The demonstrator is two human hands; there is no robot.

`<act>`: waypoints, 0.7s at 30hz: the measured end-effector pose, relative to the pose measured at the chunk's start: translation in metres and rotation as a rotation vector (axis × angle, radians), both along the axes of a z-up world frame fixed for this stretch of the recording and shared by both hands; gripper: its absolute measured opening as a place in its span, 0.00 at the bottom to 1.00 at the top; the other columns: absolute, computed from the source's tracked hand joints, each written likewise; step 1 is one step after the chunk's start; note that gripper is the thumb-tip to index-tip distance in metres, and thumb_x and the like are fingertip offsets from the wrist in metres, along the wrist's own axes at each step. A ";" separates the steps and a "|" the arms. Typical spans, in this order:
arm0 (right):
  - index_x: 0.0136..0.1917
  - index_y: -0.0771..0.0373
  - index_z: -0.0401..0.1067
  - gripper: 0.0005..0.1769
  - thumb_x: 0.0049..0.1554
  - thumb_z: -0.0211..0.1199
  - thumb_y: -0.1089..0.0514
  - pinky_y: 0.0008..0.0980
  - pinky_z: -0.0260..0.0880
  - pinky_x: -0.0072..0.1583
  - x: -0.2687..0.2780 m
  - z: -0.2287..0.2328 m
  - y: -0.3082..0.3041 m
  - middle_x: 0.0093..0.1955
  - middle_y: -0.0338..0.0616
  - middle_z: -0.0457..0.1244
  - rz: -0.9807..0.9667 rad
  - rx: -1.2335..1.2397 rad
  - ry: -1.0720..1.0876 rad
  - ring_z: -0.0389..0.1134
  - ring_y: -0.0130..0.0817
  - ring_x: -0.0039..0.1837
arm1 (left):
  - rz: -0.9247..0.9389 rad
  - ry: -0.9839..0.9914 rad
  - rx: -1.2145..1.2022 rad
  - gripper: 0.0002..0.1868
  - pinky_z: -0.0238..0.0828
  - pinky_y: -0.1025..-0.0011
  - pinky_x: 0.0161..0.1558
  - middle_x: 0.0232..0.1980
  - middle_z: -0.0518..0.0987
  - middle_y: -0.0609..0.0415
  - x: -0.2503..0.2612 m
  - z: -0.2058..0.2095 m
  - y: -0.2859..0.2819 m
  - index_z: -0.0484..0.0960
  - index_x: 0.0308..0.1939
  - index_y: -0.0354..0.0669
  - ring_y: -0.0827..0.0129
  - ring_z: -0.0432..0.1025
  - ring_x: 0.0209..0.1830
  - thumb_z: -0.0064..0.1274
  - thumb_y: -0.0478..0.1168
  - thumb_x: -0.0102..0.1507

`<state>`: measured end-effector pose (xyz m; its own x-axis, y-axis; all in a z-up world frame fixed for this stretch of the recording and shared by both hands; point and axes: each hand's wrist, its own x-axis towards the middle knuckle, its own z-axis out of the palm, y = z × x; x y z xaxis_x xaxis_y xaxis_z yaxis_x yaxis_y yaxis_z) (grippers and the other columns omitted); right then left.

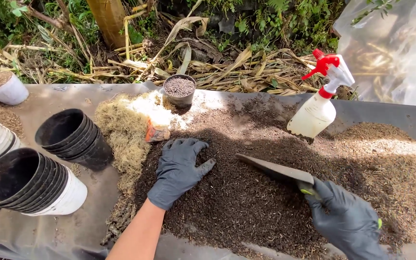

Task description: Filling small plastic pots with moss and soil, then spraying with water

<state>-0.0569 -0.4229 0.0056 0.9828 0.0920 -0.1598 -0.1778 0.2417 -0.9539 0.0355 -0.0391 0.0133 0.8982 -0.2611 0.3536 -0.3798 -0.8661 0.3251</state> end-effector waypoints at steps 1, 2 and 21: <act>0.55 0.35 0.72 0.11 0.62 0.56 0.53 0.30 0.56 0.25 -0.003 -0.004 0.004 0.28 0.22 0.57 -0.136 -0.839 -0.270 0.54 0.25 0.26 | 0.004 0.003 0.000 0.28 0.62 0.52 0.56 0.49 0.81 0.58 0.001 -0.002 0.000 0.82 0.53 0.57 0.56 0.74 0.48 0.44 0.69 0.62; 0.63 0.27 0.75 0.24 0.55 0.64 0.52 0.30 0.62 0.32 -0.006 -0.008 0.007 0.29 0.19 0.65 -0.274 -1.681 -0.541 0.61 0.23 0.30 | 0.010 0.008 0.000 0.26 0.63 0.53 0.55 0.47 0.81 0.59 0.001 -0.004 0.001 0.82 0.53 0.58 0.56 0.73 0.47 0.45 0.67 0.62; 0.61 0.37 0.73 0.18 0.57 0.62 0.52 0.28 0.70 0.34 -0.024 -0.007 -0.007 0.43 0.27 0.70 -0.349 -1.900 -0.433 0.68 0.26 0.34 | 0.021 0.068 -0.040 0.24 0.60 0.54 0.62 0.48 0.82 0.61 0.003 -0.009 0.004 0.79 0.58 0.64 0.61 0.73 0.49 0.43 0.44 0.59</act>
<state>-0.0814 -0.4302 -0.0012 0.9108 -0.0503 0.4098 -0.0823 -0.9948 0.0607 0.0385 -0.0350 0.0043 0.9257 -0.2286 0.3014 -0.3374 -0.8593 0.3844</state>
